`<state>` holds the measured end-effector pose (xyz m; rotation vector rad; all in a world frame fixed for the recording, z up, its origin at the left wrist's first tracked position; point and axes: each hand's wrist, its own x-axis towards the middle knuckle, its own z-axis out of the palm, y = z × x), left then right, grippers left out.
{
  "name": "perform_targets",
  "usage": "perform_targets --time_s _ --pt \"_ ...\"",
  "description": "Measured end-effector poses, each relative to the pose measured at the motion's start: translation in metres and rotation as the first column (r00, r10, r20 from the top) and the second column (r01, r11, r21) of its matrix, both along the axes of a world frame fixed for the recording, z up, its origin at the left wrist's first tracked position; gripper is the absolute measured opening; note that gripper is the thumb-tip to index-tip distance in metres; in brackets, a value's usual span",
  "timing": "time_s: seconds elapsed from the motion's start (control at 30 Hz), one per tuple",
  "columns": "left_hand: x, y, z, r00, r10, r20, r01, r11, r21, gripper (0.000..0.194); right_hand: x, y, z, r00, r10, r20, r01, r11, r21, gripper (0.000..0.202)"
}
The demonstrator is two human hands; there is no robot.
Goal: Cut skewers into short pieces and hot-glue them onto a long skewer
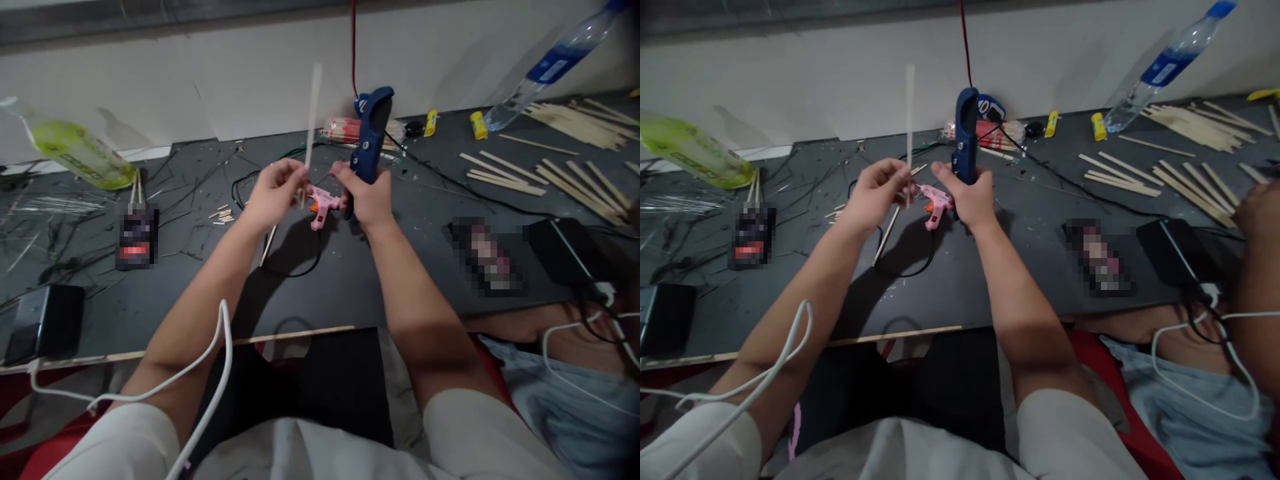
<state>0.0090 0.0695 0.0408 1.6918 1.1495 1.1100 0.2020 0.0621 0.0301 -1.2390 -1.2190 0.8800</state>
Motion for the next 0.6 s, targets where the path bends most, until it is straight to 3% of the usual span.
perform_targets --time_s 0.03,0.1,0.17,0.2,0.27,0.33,0.37,0.47,0.6 --pt "0.012 -0.005 -0.002 0.991 -0.079 0.106 0.080 0.997 0.004 0.019 -0.010 -0.004 0.001 0.994 0.062 -0.086 -0.062 0.998 0.007 0.043" --pt "0.027 -0.017 -0.005 0.964 -0.129 0.231 0.116 0.991 0.068 0.024 -0.023 -0.011 0.003 0.970 0.130 -0.204 -0.129 0.991 0.021 0.042" --pt "0.019 -0.029 -0.007 0.976 -0.124 0.181 0.110 0.990 0.085 0.029 -0.026 -0.012 0.004 0.958 0.114 -0.264 -0.115 0.993 0.011 0.042" --pt "0.006 -0.034 -0.007 0.993 -0.077 0.094 0.069 0.994 0.083 0.029 -0.024 -0.011 0.004 0.958 0.094 -0.271 -0.099 0.995 -0.005 0.041" --pt "-0.037 -0.045 -0.006 0.966 0.177 -0.189 -0.146 0.975 0.167 0.027 -0.017 -0.006 0.002 0.966 0.064 -0.249 -0.075 0.997 -0.035 0.041" --pt "-0.088 -0.054 -0.008 0.744 0.450 -0.494 -0.359 0.893 0.273 0.025 -0.010 0.001 -0.001 0.972 0.072 -0.224 -0.083 0.996 -0.041 0.039" --pt "-0.112 -0.059 -0.009 0.634 0.529 -0.564 -0.449 0.846 0.289 0.024 -0.007 0.004 -0.004 0.971 0.077 -0.225 -0.087 0.996 -0.036 0.038" --pt "-0.162 -0.068 -0.019 0.489 0.502 -0.713 -0.499 0.832 0.243 0.027 -0.004 0.012 -0.013 0.971 0.070 -0.227 -0.079 0.996 -0.030 0.035" --pt "-0.172 -0.068 -0.033 0.511 0.386 -0.768 -0.424 0.890 0.166 0.030 -0.005 0.014 -0.021 0.981 0.067 -0.181 -0.082 0.994 -0.077 0.035"
